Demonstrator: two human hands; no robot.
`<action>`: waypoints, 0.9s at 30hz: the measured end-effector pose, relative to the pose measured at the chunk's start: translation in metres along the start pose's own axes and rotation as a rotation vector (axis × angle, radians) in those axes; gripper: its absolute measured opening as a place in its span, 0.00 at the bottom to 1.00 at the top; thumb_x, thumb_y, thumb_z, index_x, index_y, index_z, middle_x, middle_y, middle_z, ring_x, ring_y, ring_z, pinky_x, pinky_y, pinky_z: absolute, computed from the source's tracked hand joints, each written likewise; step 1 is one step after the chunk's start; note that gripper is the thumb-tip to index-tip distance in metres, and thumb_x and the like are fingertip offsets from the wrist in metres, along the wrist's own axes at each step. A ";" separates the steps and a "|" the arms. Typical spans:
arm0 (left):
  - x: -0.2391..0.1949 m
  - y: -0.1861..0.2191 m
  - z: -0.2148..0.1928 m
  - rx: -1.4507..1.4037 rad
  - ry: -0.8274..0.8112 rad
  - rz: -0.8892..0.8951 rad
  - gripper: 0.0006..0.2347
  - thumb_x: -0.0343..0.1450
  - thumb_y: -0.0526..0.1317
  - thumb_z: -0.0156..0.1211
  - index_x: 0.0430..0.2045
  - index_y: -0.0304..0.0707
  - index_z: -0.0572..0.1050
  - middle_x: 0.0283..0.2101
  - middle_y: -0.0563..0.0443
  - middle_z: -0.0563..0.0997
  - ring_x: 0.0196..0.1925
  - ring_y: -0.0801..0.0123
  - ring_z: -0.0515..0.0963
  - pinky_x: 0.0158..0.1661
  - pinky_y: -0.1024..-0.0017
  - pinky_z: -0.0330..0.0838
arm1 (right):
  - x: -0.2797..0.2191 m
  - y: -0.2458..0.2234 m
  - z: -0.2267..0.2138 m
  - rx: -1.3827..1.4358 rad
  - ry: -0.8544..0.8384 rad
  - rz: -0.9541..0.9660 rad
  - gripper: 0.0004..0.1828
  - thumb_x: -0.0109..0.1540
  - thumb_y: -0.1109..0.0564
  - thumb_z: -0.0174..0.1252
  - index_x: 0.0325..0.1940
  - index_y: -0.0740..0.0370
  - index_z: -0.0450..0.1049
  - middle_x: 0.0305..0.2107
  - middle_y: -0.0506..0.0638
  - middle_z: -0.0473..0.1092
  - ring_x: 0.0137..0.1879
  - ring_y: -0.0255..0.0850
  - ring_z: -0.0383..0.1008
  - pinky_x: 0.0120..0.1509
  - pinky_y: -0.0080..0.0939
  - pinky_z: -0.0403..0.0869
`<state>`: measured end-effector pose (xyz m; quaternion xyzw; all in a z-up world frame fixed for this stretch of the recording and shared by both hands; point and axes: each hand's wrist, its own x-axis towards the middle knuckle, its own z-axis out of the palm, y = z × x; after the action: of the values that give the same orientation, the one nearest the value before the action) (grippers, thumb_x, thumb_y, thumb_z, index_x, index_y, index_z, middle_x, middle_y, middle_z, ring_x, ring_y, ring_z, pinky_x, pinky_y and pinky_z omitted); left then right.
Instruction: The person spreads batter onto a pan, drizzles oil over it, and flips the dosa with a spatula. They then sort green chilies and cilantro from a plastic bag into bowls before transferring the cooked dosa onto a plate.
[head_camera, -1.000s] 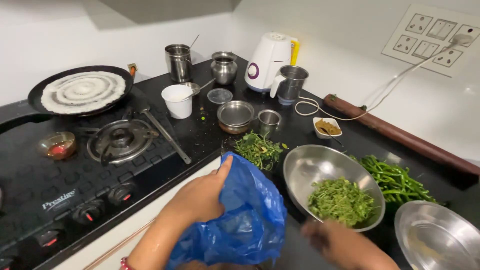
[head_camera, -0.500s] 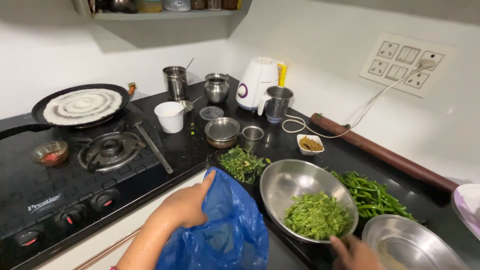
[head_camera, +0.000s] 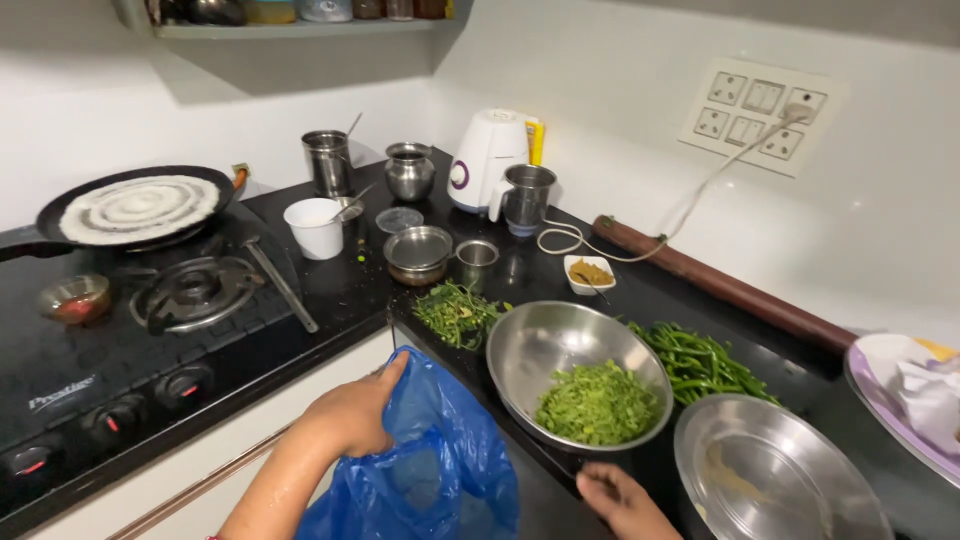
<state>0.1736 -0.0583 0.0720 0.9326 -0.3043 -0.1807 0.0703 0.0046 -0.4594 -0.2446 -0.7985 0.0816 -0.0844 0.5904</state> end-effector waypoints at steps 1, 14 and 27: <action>-0.001 0.003 0.001 0.014 0.008 0.013 0.52 0.60 0.38 0.71 0.74 0.55 0.34 0.65 0.40 0.69 0.63 0.50 0.74 0.59 0.63 0.70 | -0.011 -0.088 0.014 0.224 0.115 0.383 0.35 0.62 0.38 0.64 0.67 0.58 0.66 0.54 0.61 0.72 0.63 0.54 0.74 0.67 0.56 0.73; -0.054 -0.014 0.035 -0.058 -0.042 0.027 0.50 0.62 0.38 0.68 0.75 0.57 0.34 0.57 0.45 0.76 0.57 0.53 0.79 0.56 0.62 0.73 | 0.038 -0.125 0.024 1.021 0.434 0.606 0.19 0.65 0.61 0.39 0.52 0.83 0.62 0.43 0.77 0.72 0.47 0.65 0.79 0.52 0.53 0.81; -0.108 -0.031 0.027 -0.196 0.192 0.079 0.49 0.61 0.33 0.64 0.74 0.57 0.34 0.61 0.42 0.72 0.54 0.49 0.79 0.54 0.60 0.73 | 0.008 -0.326 -0.019 0.964 0.258 0.418 0.26 0.66 0.58 0.37 0.55 0.91 0.60 0.44 0.85 0.71 0.47 0.64 0.79 0.48 0.46 0.78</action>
<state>0.0986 0.0299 0.0711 0.9216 -0.3135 -0.1166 0.1970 0.0182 -0.3847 0.0736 -0.3868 0.2627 -0.0905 0.8793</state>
